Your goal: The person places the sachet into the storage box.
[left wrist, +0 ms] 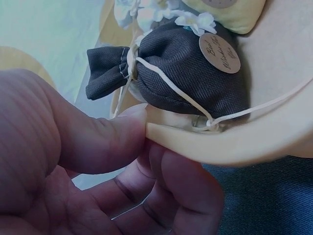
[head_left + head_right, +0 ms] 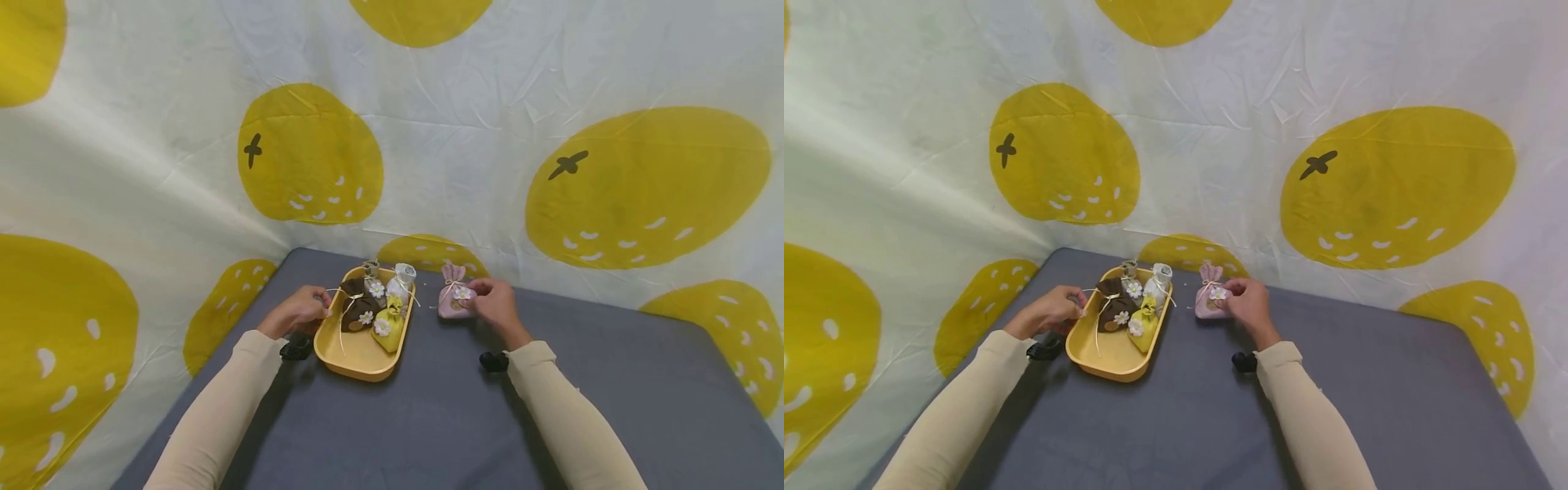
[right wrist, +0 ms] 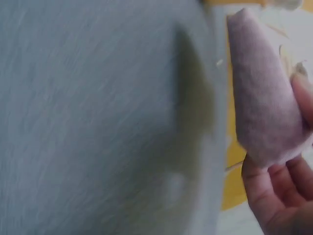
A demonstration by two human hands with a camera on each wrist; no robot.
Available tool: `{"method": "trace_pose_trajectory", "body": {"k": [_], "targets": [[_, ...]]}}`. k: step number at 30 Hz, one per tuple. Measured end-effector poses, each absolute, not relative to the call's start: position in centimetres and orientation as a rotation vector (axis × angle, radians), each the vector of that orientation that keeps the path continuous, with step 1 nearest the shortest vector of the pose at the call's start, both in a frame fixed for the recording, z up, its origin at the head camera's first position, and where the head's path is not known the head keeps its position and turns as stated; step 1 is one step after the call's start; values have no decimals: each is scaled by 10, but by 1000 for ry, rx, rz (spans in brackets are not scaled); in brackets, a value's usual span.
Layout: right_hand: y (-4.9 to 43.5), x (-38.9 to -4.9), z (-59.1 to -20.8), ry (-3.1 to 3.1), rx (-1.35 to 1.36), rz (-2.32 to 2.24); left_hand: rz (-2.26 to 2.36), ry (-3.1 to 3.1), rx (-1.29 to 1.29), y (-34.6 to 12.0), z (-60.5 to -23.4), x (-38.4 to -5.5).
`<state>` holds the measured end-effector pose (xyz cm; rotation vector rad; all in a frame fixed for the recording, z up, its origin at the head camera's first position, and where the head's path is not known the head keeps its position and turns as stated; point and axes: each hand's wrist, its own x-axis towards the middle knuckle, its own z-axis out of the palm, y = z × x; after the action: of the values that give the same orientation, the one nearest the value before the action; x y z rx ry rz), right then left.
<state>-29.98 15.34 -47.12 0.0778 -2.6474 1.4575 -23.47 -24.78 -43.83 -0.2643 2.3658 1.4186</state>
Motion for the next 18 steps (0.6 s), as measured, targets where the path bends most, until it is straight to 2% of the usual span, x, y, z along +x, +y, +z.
{"method": "trace_pose_trajectory", "body": {"k": [18], "targets": [[127, -265, -419, -2412, 63, 1537, 1390, 2403, -256, -249, -437, -232]]}}
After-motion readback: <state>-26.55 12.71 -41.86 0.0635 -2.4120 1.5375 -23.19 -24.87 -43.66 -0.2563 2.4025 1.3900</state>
